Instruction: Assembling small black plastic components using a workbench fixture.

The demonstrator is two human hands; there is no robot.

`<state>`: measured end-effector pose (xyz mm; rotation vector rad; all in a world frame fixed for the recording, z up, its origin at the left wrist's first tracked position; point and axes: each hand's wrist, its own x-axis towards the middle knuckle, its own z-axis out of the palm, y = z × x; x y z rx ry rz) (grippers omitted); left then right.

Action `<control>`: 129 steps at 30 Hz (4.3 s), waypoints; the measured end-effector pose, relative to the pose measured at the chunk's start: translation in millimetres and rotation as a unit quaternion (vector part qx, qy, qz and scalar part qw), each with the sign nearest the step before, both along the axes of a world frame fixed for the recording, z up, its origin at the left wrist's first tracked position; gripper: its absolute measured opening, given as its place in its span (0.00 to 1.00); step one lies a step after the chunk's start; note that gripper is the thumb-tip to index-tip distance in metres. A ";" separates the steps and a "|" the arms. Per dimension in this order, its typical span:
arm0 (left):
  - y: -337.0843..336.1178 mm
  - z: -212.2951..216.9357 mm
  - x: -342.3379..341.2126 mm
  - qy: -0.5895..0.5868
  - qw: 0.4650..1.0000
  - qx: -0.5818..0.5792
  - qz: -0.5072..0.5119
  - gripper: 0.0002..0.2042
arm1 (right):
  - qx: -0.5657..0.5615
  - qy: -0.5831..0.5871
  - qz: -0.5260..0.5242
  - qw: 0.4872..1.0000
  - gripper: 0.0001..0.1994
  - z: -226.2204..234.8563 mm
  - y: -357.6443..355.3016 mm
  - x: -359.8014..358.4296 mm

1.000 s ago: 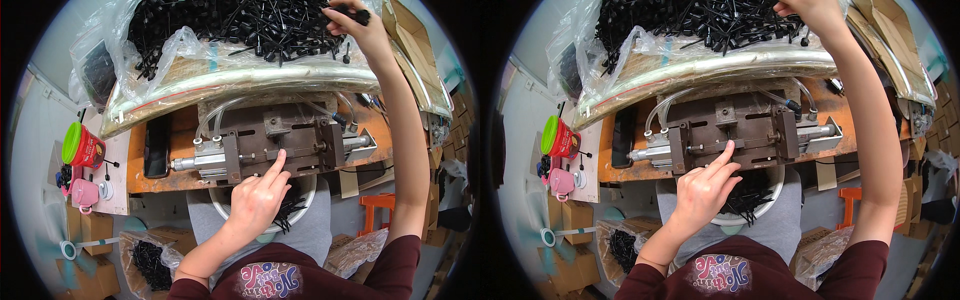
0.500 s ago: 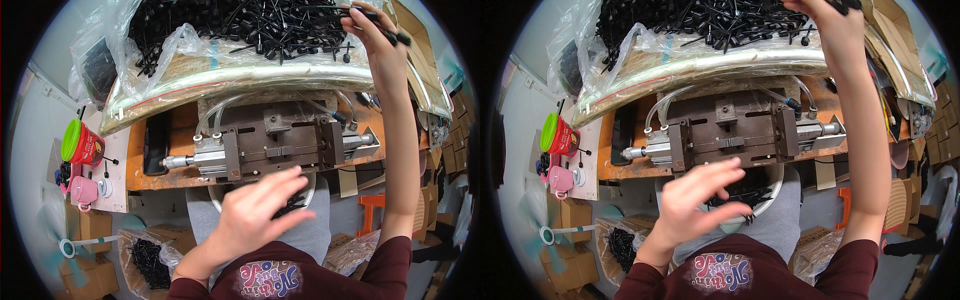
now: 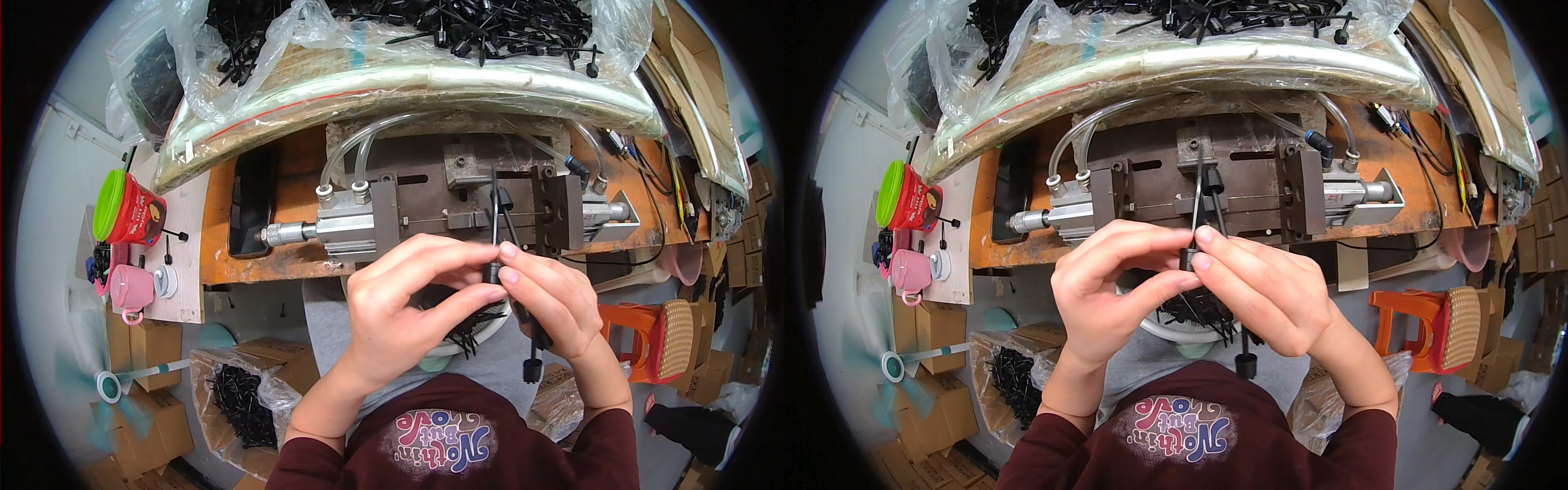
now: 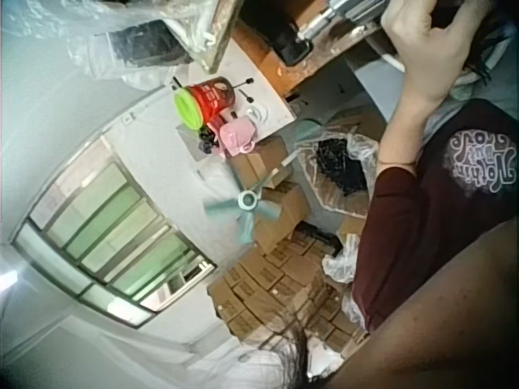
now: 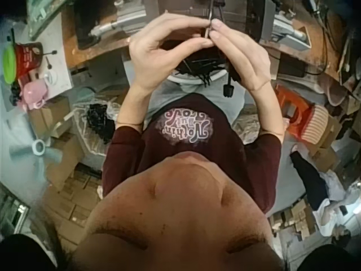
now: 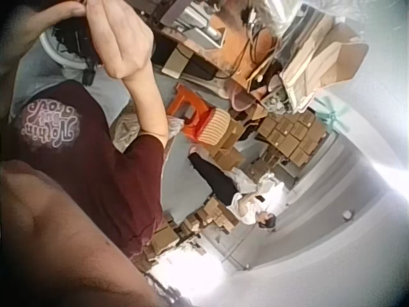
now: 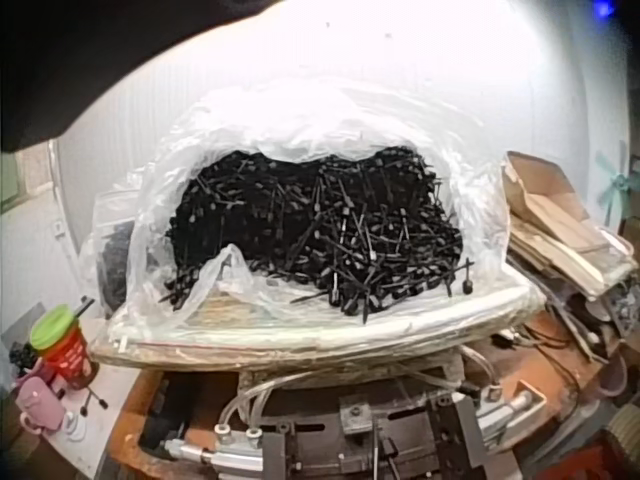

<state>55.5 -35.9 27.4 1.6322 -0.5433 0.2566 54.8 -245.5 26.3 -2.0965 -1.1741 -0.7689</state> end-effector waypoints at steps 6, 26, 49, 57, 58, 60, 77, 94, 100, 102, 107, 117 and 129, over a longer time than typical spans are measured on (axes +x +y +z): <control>-4.8 -18.7 -14.9 -0.092 0.977 0.184 0.062 0.16 | 0.241 0.158 -0.098 0.953 0.12 -9.0 -8.8 -3.5; -15.3 -7.2 -12.2 0.108 0.993 0.045 -0.020 0.21 | 0.537 0.542 0.022 0.646 0.09 -0.6 -14.3 -8.4; -17.3 -30.9 -0.1 -0.170 0.905 0.373 0.109 0.14 | 0.120 0.064 -0.215 0.967 0.14 -4.3 -13.7 -17.1; -17.7 -9.4 -14.2 -0.043 0.998 0.054 -0.010 0.19 | -0.016 0.021 -0.159 0.987 0.17 -4.2 -3.9 -24.1; -16.4 -6.4 -16.2 -0.034 0.998 0.061 -0.007 0.20 | -0.010 0.024 -0.137 0.990 0.20 -8.2 -2.1 -25.2; -13.3 -6.9 -14.2 -0.043 0.997 0.070 0.004 0.20 | -0.009 0.030 -0.135 0.990 0.21 -6.9 -0.6 -23.9; -18.8 -29.2 -1.2 -0.177 0.903 0.376 0.111 0.14 | 0.111 0.155 -0.179 0.965 0.10 -18.2 -16.3 -24.6; -5.9 -15.4 -21.4 -0.099 0.980 0.165 0.050 0.19 | 0.054 0.031 -0.253 0.966 0.20 -12.1 2.9 -11.7; -20.1 -43.6 -3.5 -0.197 0.920 0.311 0.131 0.14 | 0.138 0.110 -0.199 0.964 0.20 -20.4 -9.9 -13.2; -22.4 -40.5 -2.2 -0.192 0.914 0.329 0.137 0.14 | 0.132 0.126 -0.179 0.967 0.26 -7.8 -8.0 -18.7; -22.2 -37.4 1.2 -0.196 0.909 0.343 0.134 0.14 | 0.200 0.183 -0.141 0.952 0.30 -13.6 -13.4 -26.1; -16.1 -39.5 -2.1 -0.200 0.919 0.322 0.107 0.14 | 0.037 0.172 -0.180 0.968 0.15 -11.9 1.6 -27.3; 29.3 -87.8 -61.5 0.031 0.916 0.356 -0.184 0.11 | -0.130 0.141 -0.197 0.961 0.11 -18.6 28.4 -6.4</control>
